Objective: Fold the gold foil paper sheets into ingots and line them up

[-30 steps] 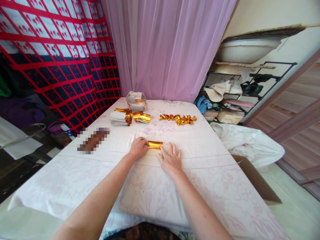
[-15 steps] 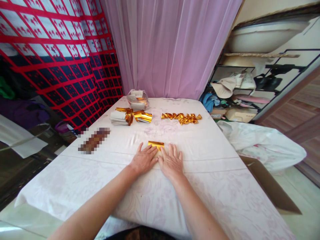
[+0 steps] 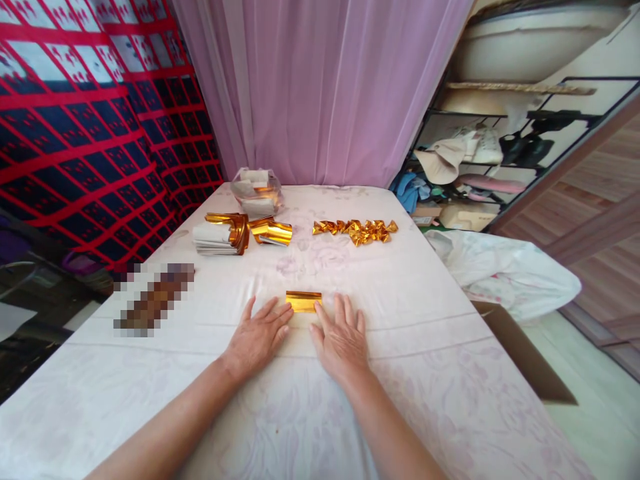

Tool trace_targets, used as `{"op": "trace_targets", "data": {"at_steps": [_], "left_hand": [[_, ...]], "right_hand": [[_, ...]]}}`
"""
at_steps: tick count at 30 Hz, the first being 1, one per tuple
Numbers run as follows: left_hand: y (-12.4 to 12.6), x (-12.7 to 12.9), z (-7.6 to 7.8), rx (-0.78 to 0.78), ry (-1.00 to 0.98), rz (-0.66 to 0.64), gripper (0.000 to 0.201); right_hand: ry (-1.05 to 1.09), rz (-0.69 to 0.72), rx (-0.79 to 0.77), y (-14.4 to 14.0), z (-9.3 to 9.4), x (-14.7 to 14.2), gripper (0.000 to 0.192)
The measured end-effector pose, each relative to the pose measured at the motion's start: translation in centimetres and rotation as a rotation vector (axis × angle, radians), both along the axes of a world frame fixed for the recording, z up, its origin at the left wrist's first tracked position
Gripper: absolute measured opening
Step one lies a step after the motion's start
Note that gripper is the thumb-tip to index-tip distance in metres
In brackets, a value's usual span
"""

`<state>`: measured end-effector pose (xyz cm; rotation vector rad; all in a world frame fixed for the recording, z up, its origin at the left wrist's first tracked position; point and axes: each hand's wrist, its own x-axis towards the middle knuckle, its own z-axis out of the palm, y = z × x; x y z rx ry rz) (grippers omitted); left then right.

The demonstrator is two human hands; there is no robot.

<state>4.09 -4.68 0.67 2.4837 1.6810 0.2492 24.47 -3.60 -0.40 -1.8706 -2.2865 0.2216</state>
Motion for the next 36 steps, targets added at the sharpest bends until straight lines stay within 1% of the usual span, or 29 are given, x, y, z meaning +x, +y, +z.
{"op": "trace_targets", "data": {"at_steps": [6,10,16,20,23,25,29,33,36], "left_hand": [[0.4,-0.2,0.1,0.036,-0.030,0.000,0.040],[0.7,-0.5,-0.2,0.084,-0.022,0.004,0.039],[0.5,-1.0,-0.8,0.167,0.027,-0.047,0.037],[0.5,-1.1,-1.0,0.221,0.014,-0.063,0.034],[1.0,-0.7,-0.6,0.258,-0.024,-0.073,0.031],[1.5,-0.4,-0.2,0.270,-0.045,-0.081,0.028],[2.6,-0.1,0.4,0.254,-0.078,-0.110,0.021],[3.2,-0.1,0.2,0.225,-0.148,-0.098,0.018],[3.2,-0.3,-0.1,0.220,-0.187,-0.096,0.017]], "right_hand": [[0.030,-0.006,0.024,-0.1,-0.1,0.1,0.051],[0.064,0.007,0.068,-0.1,-0.6,0.4,0.051],[0.098,0.036,0.151,-0.2,-1.5,0.8,0.050],[0.126,0.047,0.247,-0.1,-2.1,1.5,0.052],[0.182,0.034,0.316,0.6,-2.3,1.7,0.044],[0.226,0.003,0.331,1.3,-2.2,1.7,0.038],[0.308,0.054,0.318,2.9,-2.0,1.4,0.025],[0.371,0.062,0.326,3.7,-2.2,1.6,0.020],[0.386,0.065,0.345,3.7,-2.4,1.7,0.023]]}}
